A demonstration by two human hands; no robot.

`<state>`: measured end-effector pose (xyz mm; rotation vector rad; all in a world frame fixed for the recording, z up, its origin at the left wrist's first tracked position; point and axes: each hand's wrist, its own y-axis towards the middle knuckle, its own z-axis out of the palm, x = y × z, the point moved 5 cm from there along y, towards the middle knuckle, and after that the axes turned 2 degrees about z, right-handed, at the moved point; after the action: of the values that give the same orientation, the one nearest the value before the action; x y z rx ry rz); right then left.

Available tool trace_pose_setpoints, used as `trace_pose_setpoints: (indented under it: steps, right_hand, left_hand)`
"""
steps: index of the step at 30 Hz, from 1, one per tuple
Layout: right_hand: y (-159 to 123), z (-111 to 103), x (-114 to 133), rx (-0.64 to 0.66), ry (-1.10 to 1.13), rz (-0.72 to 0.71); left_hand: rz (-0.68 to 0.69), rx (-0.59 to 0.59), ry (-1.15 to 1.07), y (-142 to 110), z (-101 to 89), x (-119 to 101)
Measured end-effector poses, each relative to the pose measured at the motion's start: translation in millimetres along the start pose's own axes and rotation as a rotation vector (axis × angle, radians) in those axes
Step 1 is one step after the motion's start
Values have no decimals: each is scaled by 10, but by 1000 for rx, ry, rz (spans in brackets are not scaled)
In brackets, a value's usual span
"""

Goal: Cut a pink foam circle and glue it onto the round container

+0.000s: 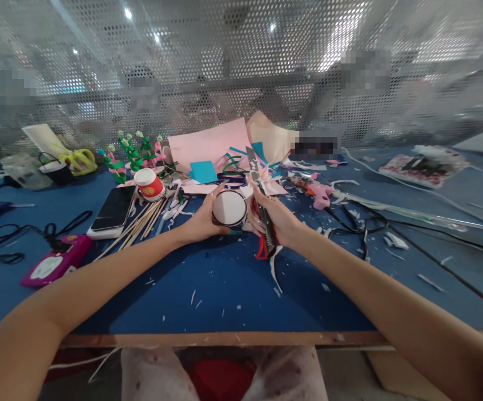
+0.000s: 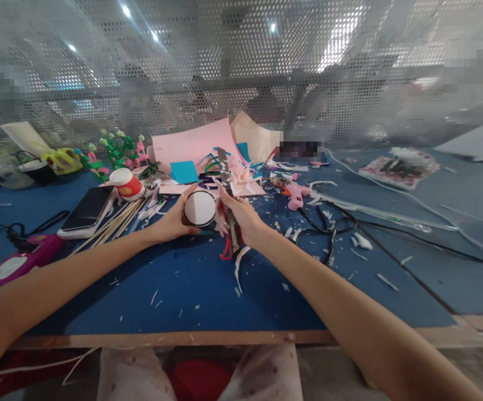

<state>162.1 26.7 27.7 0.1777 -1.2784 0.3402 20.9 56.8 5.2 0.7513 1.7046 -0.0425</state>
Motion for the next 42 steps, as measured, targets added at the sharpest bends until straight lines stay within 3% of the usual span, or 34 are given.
trace_pose_setpoints:
  steps: [7,11,17,25,32,42]
  right_hand:
    - [-26,34,51,48,45,19]
    - [-47,23,102,29,91,58]
    - [-77,47,76,93,-27,21]
    - [-141,152,39,192,-89,39]
    - [-152,166,15,250,-95,33]
    - [-163,171,-15,232,-96,80]
  left_hand:
    - [-9,-58,57,-5,-11,-70]
    - [-78,-80,-103,-16,9,-94]
    - [-160,7,-382,-43,58,-105]
    - [-134,128,-512,-76,64,-163]
    - [-128,139,-580,-32,44,-97]
    - [-132,120,-651,-21,37,-80]
